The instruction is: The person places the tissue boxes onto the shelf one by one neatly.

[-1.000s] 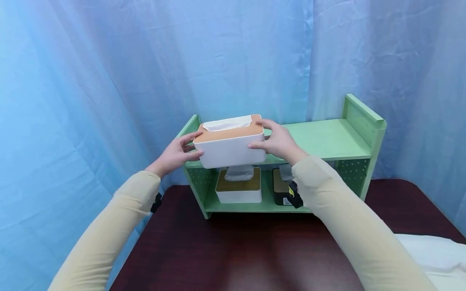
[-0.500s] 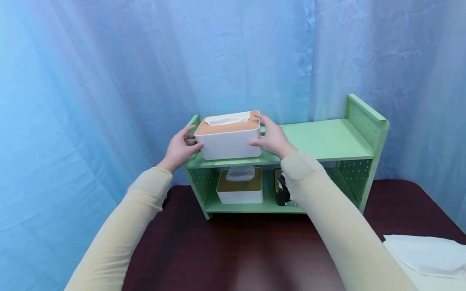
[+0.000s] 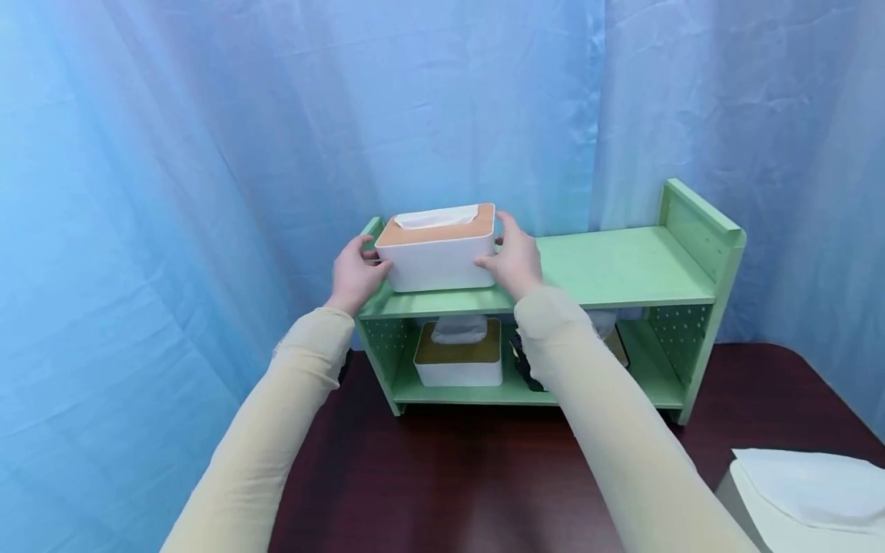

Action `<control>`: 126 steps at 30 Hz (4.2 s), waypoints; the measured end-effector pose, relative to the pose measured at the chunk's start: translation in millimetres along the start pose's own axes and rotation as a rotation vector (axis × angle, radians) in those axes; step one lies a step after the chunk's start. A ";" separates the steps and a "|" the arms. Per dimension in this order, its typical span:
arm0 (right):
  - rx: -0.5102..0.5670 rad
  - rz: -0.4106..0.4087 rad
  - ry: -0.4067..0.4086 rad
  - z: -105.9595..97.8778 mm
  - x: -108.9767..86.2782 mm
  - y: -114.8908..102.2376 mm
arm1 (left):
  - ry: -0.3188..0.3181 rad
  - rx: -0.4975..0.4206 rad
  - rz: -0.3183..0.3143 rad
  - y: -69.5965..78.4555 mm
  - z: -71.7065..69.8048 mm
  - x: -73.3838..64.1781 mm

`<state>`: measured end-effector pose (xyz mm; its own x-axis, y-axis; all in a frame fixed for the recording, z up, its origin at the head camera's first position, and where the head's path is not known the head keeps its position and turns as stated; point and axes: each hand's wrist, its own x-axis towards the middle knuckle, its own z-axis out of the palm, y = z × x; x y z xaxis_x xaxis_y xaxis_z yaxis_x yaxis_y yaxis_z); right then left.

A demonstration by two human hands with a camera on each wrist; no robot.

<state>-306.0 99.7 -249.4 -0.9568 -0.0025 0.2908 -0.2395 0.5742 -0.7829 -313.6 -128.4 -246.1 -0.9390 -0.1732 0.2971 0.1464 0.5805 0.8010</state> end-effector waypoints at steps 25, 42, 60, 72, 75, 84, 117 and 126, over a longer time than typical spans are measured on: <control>0.150 -0.040 -0.158 4.9 -33.4 29.7 | -0.070 -0.157 0.018 -29.7 9.8 -37.2; 0.163 -0.134 -0.112 19.7 -76.4 69.8 | -0.107 -0.222 0.101 -58.9 19.3 -64.6; 0.197 -0.203 -0.073 40.1 -130.5 113.9 | -0.144 -0.213 0.344 -89.0 37.4 -108.4; 0.247 -0.155 -0.087 51.6 -170.1 153.3 | -0.191 -0.175 0.398 -118.4 62.6 -155.3; 0.262 -0.150 -0.077 55.9 -179.4 161.6 | -0.189 -0.177 0.385 -125.4 67.3 -165.7; 0.243 -0.119 -0.078 59.4 -198.3 175.5 | -0.191 -0.191 0.353 -139.3 84.0 -188.6; 0.103 -0.183 -0.015 -35.7 -228.5 220.5 | -0.408 -0.149 0.351 -118.2 163.2 -237.0; 0.097 -0.349 0.212 -101.2 -239.0 280.9 | -0.565 -0.141 0.206 -101.3 176.7 -235.6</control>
<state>-127.9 344.5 -483.2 -0.7625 -0.0089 0.6469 -0.5677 0.4887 -0.6625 -162.2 -5.8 -489.1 -0.9011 0.4020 0.1626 0.3458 0.4398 0.8289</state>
